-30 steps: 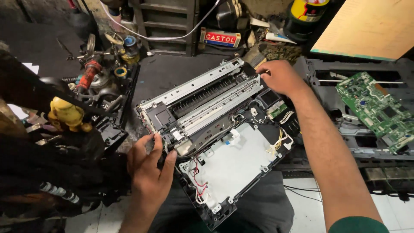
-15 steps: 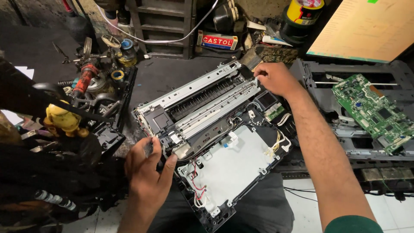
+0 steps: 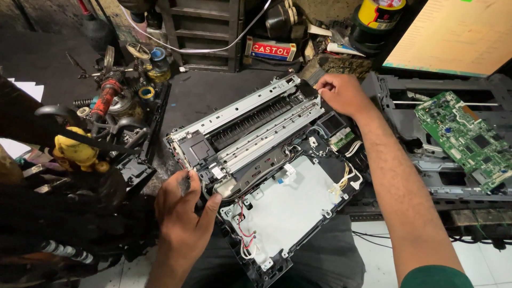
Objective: Cleaning and inspecting the internal components of a printer using a brush and manual manipulation.
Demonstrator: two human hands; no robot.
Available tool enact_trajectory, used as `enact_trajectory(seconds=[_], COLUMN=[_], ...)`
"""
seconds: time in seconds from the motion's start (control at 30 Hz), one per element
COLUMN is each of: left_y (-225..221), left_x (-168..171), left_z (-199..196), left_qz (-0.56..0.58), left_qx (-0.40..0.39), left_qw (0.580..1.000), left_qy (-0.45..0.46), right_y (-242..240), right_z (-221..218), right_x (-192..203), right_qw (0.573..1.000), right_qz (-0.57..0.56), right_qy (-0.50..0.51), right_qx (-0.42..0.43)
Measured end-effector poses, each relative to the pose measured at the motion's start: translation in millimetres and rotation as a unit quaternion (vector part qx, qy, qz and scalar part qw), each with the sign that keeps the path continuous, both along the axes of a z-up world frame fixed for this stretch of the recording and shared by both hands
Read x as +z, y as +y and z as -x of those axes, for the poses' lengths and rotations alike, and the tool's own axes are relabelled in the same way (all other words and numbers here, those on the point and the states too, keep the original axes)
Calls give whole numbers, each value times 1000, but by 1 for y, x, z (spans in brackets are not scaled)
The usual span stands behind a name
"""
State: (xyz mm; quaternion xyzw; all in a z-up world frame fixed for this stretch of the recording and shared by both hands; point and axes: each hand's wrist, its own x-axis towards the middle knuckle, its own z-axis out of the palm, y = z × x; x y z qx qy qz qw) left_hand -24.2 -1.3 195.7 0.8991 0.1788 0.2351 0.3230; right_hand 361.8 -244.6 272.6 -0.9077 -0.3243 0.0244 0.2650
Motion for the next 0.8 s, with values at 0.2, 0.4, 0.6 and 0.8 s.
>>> enact_trajectory(seconds=[0.2, 0.4, 0.6, 0.8], left_y=[2, 1, 4, 4], left_x=[3, -2, -8, -2], left_z=[0, 2, 0, 3], left_qz=[23, 7, -14, -5], left_qx=[-6, -11, -19, -28], left_qw=[999, 1000, 999, 1000], left_qy=[44, -13, -39, 2], right_y=[7, 3, -4, -8], right_z=[23, 23, 16, 0], right_x=[28, 35, 27, 10], right_qw=[999, 998, 997, 998], right_qz=[40, 57, 64, 41], right_qy=[11, 10, 35, 5], right_qx=[3, -15, 8, 57])
